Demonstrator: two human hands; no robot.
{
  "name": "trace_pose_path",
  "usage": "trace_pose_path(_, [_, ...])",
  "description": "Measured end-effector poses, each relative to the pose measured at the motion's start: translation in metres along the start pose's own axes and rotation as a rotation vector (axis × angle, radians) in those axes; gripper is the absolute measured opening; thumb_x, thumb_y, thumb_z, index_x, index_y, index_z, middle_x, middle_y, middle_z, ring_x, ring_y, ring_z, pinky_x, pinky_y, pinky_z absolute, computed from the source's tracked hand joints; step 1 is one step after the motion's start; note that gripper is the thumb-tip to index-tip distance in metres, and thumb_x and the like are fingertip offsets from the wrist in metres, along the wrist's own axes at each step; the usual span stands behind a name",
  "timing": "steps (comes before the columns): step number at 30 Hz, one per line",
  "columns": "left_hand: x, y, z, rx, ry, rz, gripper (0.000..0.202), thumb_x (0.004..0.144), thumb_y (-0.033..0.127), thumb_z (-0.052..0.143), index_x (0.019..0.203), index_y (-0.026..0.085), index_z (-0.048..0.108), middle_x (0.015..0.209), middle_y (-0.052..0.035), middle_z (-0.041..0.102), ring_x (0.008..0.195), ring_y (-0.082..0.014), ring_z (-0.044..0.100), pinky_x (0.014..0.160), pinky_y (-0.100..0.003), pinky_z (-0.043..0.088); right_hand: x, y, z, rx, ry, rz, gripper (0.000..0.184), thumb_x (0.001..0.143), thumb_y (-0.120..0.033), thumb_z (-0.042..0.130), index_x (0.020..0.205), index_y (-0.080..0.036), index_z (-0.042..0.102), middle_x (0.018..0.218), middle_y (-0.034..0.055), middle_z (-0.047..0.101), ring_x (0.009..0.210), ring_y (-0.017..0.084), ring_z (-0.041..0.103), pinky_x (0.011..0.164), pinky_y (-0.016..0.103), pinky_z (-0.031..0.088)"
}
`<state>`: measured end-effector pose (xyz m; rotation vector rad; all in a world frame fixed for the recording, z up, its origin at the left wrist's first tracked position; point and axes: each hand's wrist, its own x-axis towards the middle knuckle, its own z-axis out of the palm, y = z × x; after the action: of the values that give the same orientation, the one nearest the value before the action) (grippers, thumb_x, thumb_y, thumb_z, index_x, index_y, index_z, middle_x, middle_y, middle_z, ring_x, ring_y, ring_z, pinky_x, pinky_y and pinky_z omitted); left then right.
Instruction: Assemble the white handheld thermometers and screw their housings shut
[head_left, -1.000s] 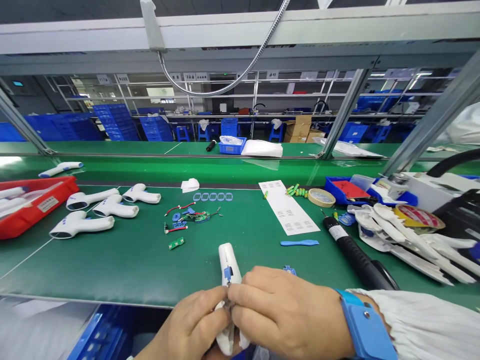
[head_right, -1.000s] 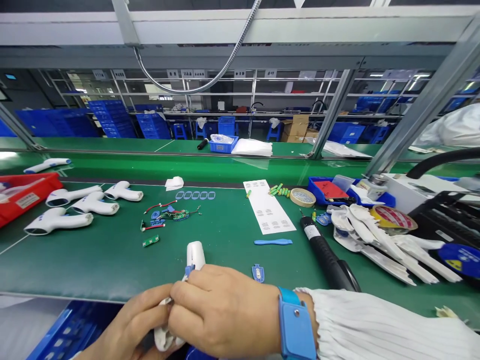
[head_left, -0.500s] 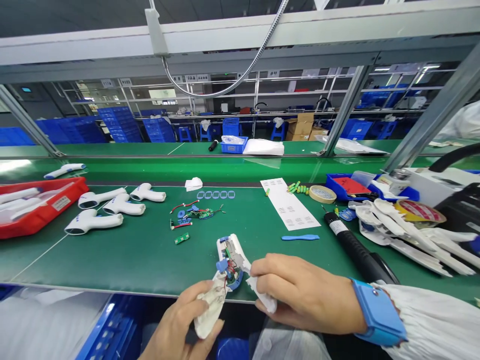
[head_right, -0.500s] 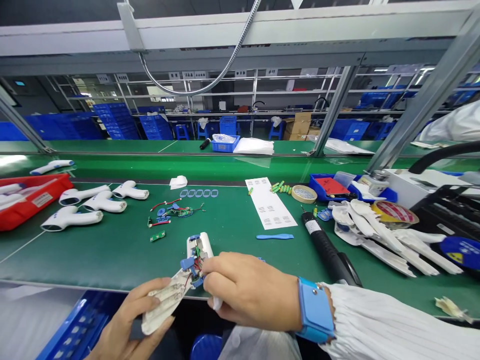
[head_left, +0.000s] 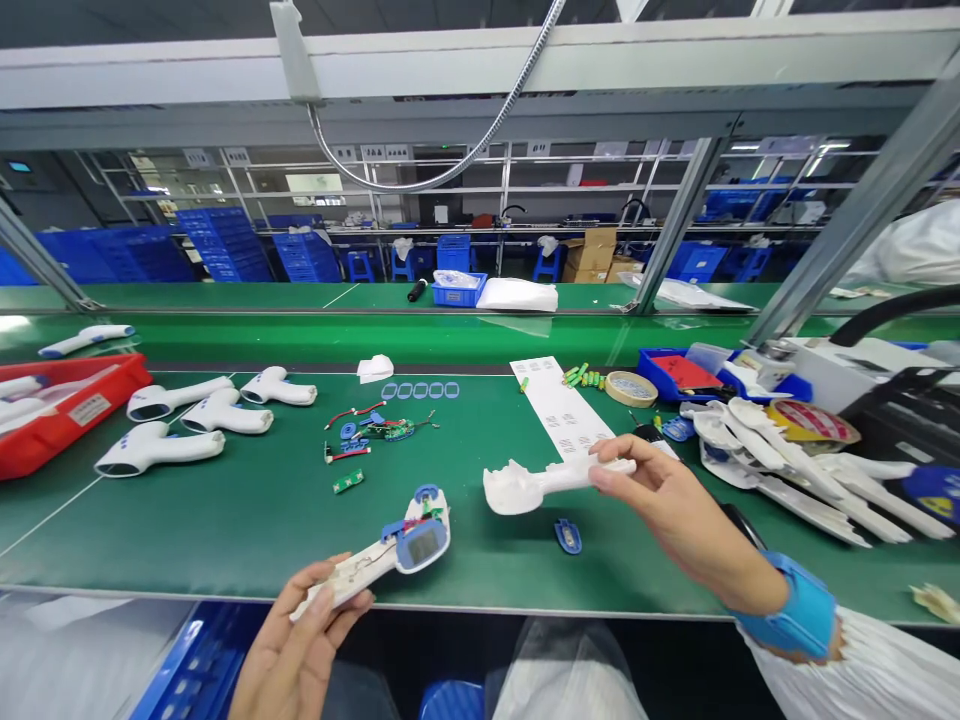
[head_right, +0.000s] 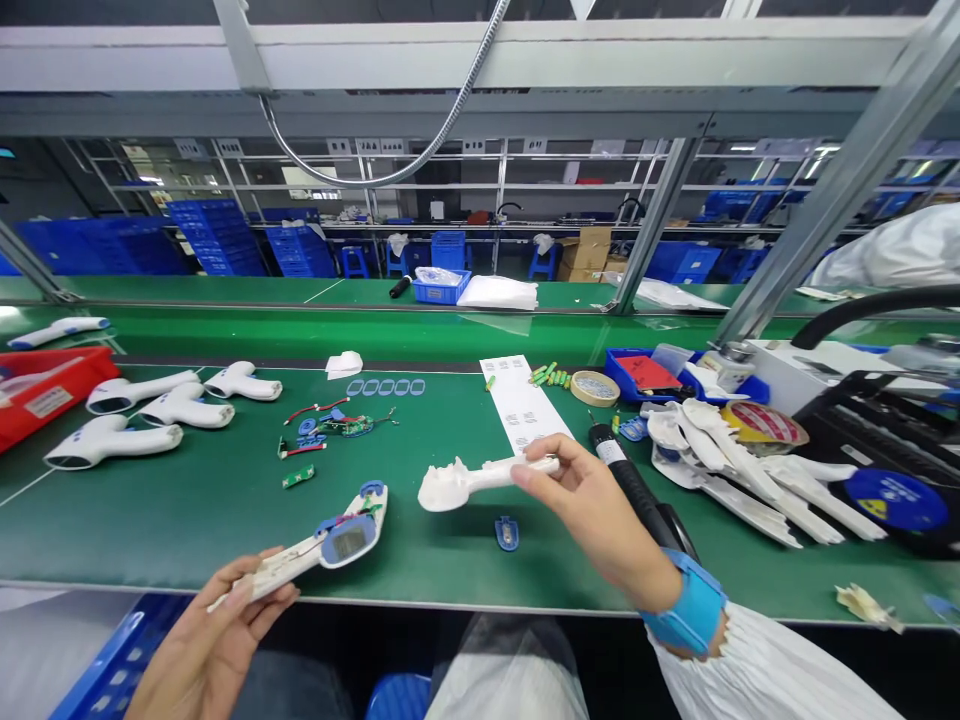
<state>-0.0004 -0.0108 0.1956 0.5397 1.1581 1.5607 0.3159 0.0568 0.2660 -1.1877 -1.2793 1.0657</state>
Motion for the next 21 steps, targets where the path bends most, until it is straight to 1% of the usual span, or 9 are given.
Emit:
trace_pose_path(2, [0.0, 0.004, 0.007, -0.081, 0.036, -0.044, 0.032, 0.058, 0.027, 0.082, 0.082, 0.013, 0.066, 0.093, -0.0058, 0.069, 0.076, -0.0195, 0.065, 0.074, -0.026, 0.058, 0.0, 0.001, -0.007, 0.112, 0.041, 0.085, 0.035, 0.062, -0.043, 0.078, 0.076, -0.017, 0.06, 0.075, -0.0004, 0.057, 0.066, 0.011, 0.05, 0.059, 0.02, 0.044])
trace_pose_path(3, [-0.001, 0.005, 0.011, -0.118, 0.06, -0.047, 0.026, 0.062, 0.025, 0.079, 0.081, 0.013, 0.066, 0.089, -0.005, 0.069, 0.071, -0.0182, 0.066, 0.072, -0.026, 0.059, -0.001, 0.002, -0.01, 0.175, 0.059, 0.117, 0.036, 0.061, -0.044, 0.079, 0.074, -0.017, 0.06, 0.074, -0.0004, 0.057, 0.066, 0.011, 0.05, 0.059, 0.019, 0.045])
trace_pose_path(5, [-0.005, 0.009, 0.02, -0.18, 0.118, -0.041, 0.005, 0.077, 0.018, 0.065, 0.079, 0.013, 0.065, 0.081, -0.0024, 0.069, 0.064, -0.0138, 0.065, 0.067, -0.023, 0.059, -0.004, 0.004, -0.015, 0.298, 0.1, 0.171, 0.038, 0.059, -0.045, 0.081, 0.072, -0.016, 0.061, 0.072, -0.0003, 0.057, 0.065, 0.011, 0.051, 0.058, 0.018, 0.048])
trace_pose_path(6, [-0.007, 0.01, 0.025, -0.201, 0.148, -0.04, 0.011, 0.083, 0.012, 0.055, 0.078, 0.013, 0.064, 0.077, -0.0014, 0.069, 0.061, -0.0117, 0.065, 0.065, -0.021, 0.059, -0.006, 0.005, -0.016, 0.353, 0.128, 0.191, 0.038, 0.057, -0.044, 0.082, 0.073, -0.017, 0.061, 0.072, -0.0004, 0.057, 0.064, 0.011, 0.052, 0.056, 0.018, 0.049])
trace_pose_path(8, [-0.01, 0.013, 0.032, -0.225, 0.19, -0.064, 0.026, 0.088, 0.003, 0.039, 0.078, 0.011, 0.062, 0.069, -0.0009, 0.068, 0.057, -0.0086, 0.064, 0.062, -0.018, 0.059, -0.008, 0.006, -0.017, 0.449, 0.191, 0.22, 0.039, 0.054, -0.042, 0.084, 0.076, -0.018, 0.062, 0.071, -0.0015, 0.058, 0.058, 0.01, 0.051, 0.049, 0.017, 0.05])
trace_pose_path(12, [-0.01, 0.015, 0.038, -0.263, 0.188, -0.121, 0.024, 0.09, -0.001, 0.036, 0.087, 0.007, 0.058, 0.074, -0.0043, 0.068, 0.059, -0.0075, 0.065, 0.061, -0.015, 0.059, -0.013, 0.008, -0.016, 0.574, 0.245, 0.289, 0.043, 0.048, -0.038, 0.088, 0.075, -0.018, 0.061, 0.058, -0.0047, 0.054, 0.043, 0.008, 0.046, 0.035, 0.015, 0.045])
trace_pose_path(15, [-0.008, 0.013, 0.039, -0.303, 0.163, -0.169, 0.024, 0.091, -0.001, 0.032, 0.093, 0.007, 0.055, 0.076, -0.0058, 0.068, 0.061, -0.0084, 0.066, 0.062, -0.016, 0.059, -0.017, 0.009, -0.019, 0.622, 0.266, 0.312, 0.049, 0.046, -0.034, 0.089, 0.082, -0.016, 0.062, 0.063, -0.0009, 0.061, 0.045, 0.01, 0.051, 0.038, 0.017, 0.05])
trace_pose_path(17, [-0.006, 0.012, 0.039, -0.327, 0.142, -0.198, 0.026, 0.091, -0.001, 0.029, 0.099, 0.007, 0.053, 0.074, -0.006, 0.068, 0.062, -0.0094, 0.067, 0.062, -0.017, 0.059, -0.02, 0.01, -0.024, 0.641, 0.303, 0.321, 0.049, 0.049, -0.03, 0.088, 0.088, -0.014, 0.062, 0.069, 0.0036, 0.065, 0.05, 0.014, 0.058, 0.043, 0.02, 0.055])
trace_pose_path(21, [0.001, 0.007, 0.032, -0.309, 0.1, -0.276, 0.035, 0.088, -0.004, 0.027, 0.113, 0.009, 0.048, 0.077, -0.0076, 0.07, 0.064, -0.0126, 0.068, 0.062, -0.02, 0.06, -0.027, 0.013, -0.039, 0.682, 0.371, 0.292, 0.031, 0.065, -0.022, 0.078, 0.088, -0.011, 0.061, 0.074, 0.0092, 0.068, 0.057, 0.016, 0.063, 0.05, 0.021, 0.057])
